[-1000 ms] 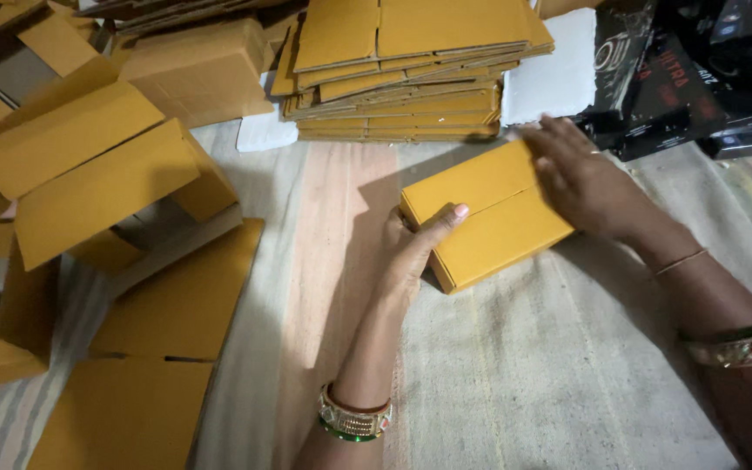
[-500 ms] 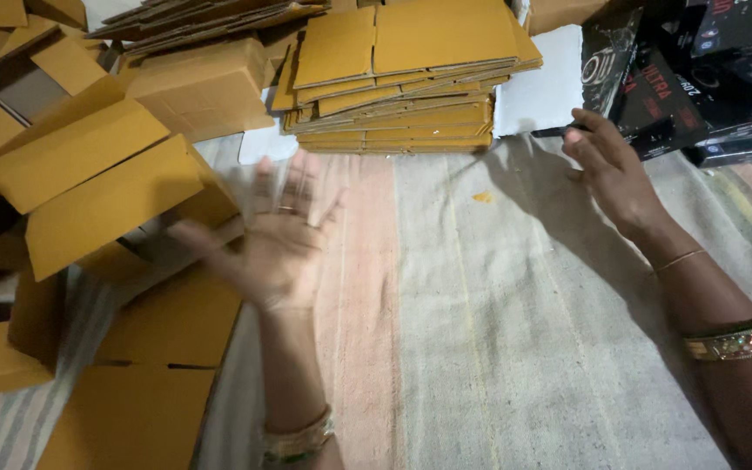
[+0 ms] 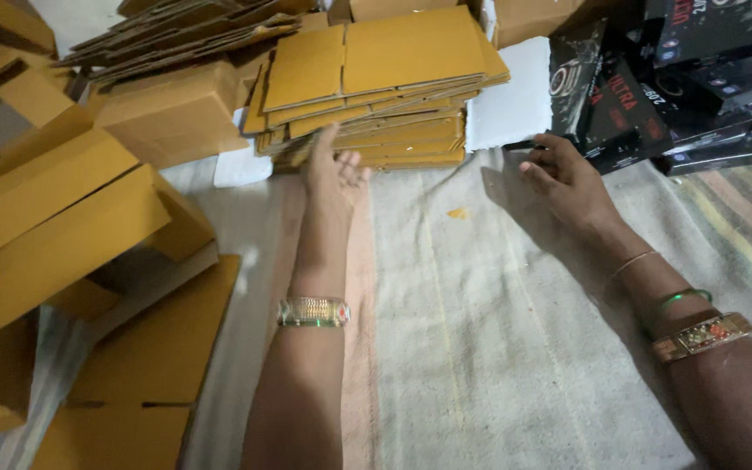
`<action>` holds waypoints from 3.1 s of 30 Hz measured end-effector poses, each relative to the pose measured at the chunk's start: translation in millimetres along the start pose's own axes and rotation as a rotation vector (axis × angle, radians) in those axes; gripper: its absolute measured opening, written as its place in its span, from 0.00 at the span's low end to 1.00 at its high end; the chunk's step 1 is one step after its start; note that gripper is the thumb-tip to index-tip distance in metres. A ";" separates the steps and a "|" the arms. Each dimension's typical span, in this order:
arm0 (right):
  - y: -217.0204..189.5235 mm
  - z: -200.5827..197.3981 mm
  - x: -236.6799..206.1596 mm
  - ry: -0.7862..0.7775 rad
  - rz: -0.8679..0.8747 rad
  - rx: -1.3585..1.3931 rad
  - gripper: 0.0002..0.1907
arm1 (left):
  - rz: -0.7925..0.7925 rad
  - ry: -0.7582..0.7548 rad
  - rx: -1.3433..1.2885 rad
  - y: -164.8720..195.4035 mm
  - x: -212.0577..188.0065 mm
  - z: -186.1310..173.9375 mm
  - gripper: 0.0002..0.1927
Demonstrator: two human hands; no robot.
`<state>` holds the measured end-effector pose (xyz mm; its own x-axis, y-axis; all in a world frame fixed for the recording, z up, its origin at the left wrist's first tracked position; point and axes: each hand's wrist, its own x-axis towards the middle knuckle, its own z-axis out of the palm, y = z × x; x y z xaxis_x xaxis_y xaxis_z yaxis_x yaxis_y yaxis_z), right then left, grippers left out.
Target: The person folds a flat yellow cardboard mailer box on a fabric-covered surface, pressing the creases and sides to shape it, then opens the top flaps and refolds the edges of the box. Stacks of flat folded boxes and packaged product boxes sit around the work area.
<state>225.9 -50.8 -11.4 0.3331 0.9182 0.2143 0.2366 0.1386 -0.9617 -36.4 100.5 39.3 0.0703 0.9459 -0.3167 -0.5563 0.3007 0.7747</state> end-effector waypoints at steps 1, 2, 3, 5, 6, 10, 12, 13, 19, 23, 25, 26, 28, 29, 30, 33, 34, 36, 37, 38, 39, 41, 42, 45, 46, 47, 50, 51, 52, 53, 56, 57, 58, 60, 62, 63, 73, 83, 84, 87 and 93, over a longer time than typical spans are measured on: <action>0.0 0.7 0.8 -0.005 0.010 0.055 0.28 | 0.047 0.050 -0.006 4.2 3.5 4.1 0.46; 1.2 0.7 0.8 -0.005 -0.001 0.049 0.28 | 0.054 0.072 -0.013 7.9 6.2 6.7 0.42; 2.2 0.8 0.8 -0.004 -0.012 0.043 0.28 | 0.060 0.093 -0.020 12.5 9.5 8.7 0.40; 4.6 0.7 1.4 0.002 -0.021 0.028 0.28 | 0.059 0.101 -0.075 22.7 17.5 11.4 0.35; 5.0 0.7 1.2 0.008 -0.016 0.022 0.27 | 0.049 0.089 -0.120 26.2 21.0 11.6 0.32; 5.9 -1.0 3.3 0.006 0.030 0.040 0.27 | 0.178 0.076 -0.075 18.7 26.5 0.6 0.20; 7.6 -1.4 4.3 -0.006 0.032 0.069 0.27 | 0.154 0.122 -0.060 13.4 24.4 -12.0 0.17; 9.2 -1.8 4.1 -0.010 0.035 0.081 0.27 | 0.139 0.144 -0.053 9.0 22.1 -21.0 0.16; 20.9 -3.5 8.2 0.105 0.121 0.047 0.23 | 0.263 0.053 0.153 -15.1 -0.5 -110.6 0.12; 20.1 -2.4 9.1 0.081 0.035 0.114 0.22 | 0.288 0.002 0.176 -29.8 -2.6 -137.2 0.12; 13.7 1.5 0.2 0.067 0.059 0.203 0.23 | 0.315 -0.026 0.315 -40.5 -6.0 -136.6 0.14; 8.9 6.5 -5.0 0.032 0.082 0.317 0.23 | 0.330 -0.040 0.383 -44.5 -8.9 -134.9 0.15; -4.7 16.0 -15.4 -0.035 0.124 0.538 0.23 | 0.459 0.010 0.583 -47.3 -13.8 -129.4 0.22; -12.0 20.4 -20.8 0.004 0.168 0.451 0.24 | 0.569 0.076 0.716 -47.6 -16.3 -127.3 0.29; -19.6 25.0 -25.9 0.043 0.212 0.364 0.25 | 0.678 0.143 0.851 -46.3 -18.6 -125.8 0.37; -39.9 29.2 -33.9 0.049 0.245 0.237 0.26 | 0.420 0.091 0.670 -38.5 -19.9 -127.1 0.38; -44.2 29.4 -34.0 0.033 0.237 0.216 0.25 | 0.498 0.114 0.753 -36.6 -18.7 -128.2 0.33; -46.7 28.0 -32.1 0.024 0.244 0.151 0.21 | 0.652 0.162 0.918 -33.6 -14.5 -132.2 0.24; -44.8 26.6 -30.6 0.019 0.249 0.120 0.18 | 0.756 0.276 0.999 -31.9 -13.0 -136.4 0.30; -41.6 24.2 -27.7 -0.004 0.233 0.003 0.17 | 0.862 0.390 1.081 -30.1 -11.9 -140.4 0.36; -37.4 20.9 -23.4 -0.027 0.215 -0.112 0.16 | 0.971 0.503 1.163 -28.9 -10.5 -143.2 0.43; -23.9 16.2 -19.3 -0.059 0.160 -0.151 0.15 | 0.728 0.360 0.994 -26.4 -8.6 -147.4 0.42; -16.0 15.9 -17.3 -0.070 0.122 -0.075 0.15 | 0.609 0.288 0.905 -25.8 -8.1 -147.9 0.42; 4.0 9.4 -9.7 -0.053 0.025 -0.047 0.15 | 0.640 0.272 0.885 -26.4 -8.1 -146.9 0.40; 8.2 5.6 -6.8 -0.039 -0.006 -0.072 0.15 | 0.615 0.283 0.823 -26.2 -8.5 -146.1 0.36; 11.4 1.0 -4.5 -0.022 -0.024 -0.027 0.14 | 0.590 0.291 0.761 -25.6 -8.9 -145.2 0.32; 14.1 -13.7 -0.2 0.017 -0.041 0.131 0.13 | 0.529 0.170 0.429 -22.7 -15.1 -142.0 0.24; 13.1 -18.5 0.1 0.024 -0.019 0.202 0.12 | 0.510 0.106 0.295 -20.7 -19.0 -139.8 0.25; 11.9 -21.8 -0.2 0.031 0.003 0.273 0.11 | 0.540 0.155 0.341 -19.0 -22.7 -134.6 0.24; 10.4 -23.5 -0.6 0.035 0.026 0.331 0.10 | 0.570 0.205 0.386 -17.9 -26.7 -126.8 0.23; 4.1 -23.3 -2.4 0.041 0.047 0.460 0.06 | 0.850 0.191 0.558 -25.9 -57.6 -105.7 0.27; 1.9 -21.5 -3.2 0.041 0.021 0.473 0.05 | 0.975 0.154 0.623 -29.9 -70.7 -100.1 0.29; -0.7 -20.1 -4.1 0.041 -0.004 0.486 0.06 | 1.033 0.073 0.619 -31.6 -82.7 -95.1 0.29; -6.1 -18.8 -5.8 0.070 0.000 0.421 0.18 | 1.140 -0.091 0.607 -34.4 -102.9 -88.3 0.28; -10.7 -21.3 -8.9 0.090 -0.026 0.371 0.26 | 1.076 -0.167 0.550 -35.1 -113.5 -82.5 0.26; -12.2 -24.1 -11.3 0.095 -0.051 0.354 0.29 | 1.043 -0.205 0.521 -36.5 -117.1 -80.9 0.24; -21.0 -53.2 -26.0 0.078 -0.227 0.598 0.24 | 0.918 -0.514 0.339 -47.8 -122.6 -78.8 0.30; -97.8 -27.8 -60.0 -0.184 -0.218 0.072 0.43 | 0.685 -0.602 0.265 -50.5 -131.7 -64.3 0.35; -98.7 -26.9 -60.8 -0.202 -0.229 0.059 0.46 | 0.631 -0.595 0.254 -51.0 -131.8 -63.7 0.35; -93.5 -28.9 -59.5 -0.276 -0.302 0.001 0.57 | 0.610 -0.555 0.301 -53.1 -127.1 -58.7 0.40; -82.9 -41.0 -52.1 -0.423 -0.400 -0.145 0.62 | 0.642 -0.591 0.360 -50.9 -119.0 -61.2 0.48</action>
<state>226.4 -125.4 64.2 -0.1922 0.8775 0.4393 0.4008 0.4789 -0.7810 -67.2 -34.7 4.0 0.3025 0.8224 0.4818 -0.3517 -0.3735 0.8584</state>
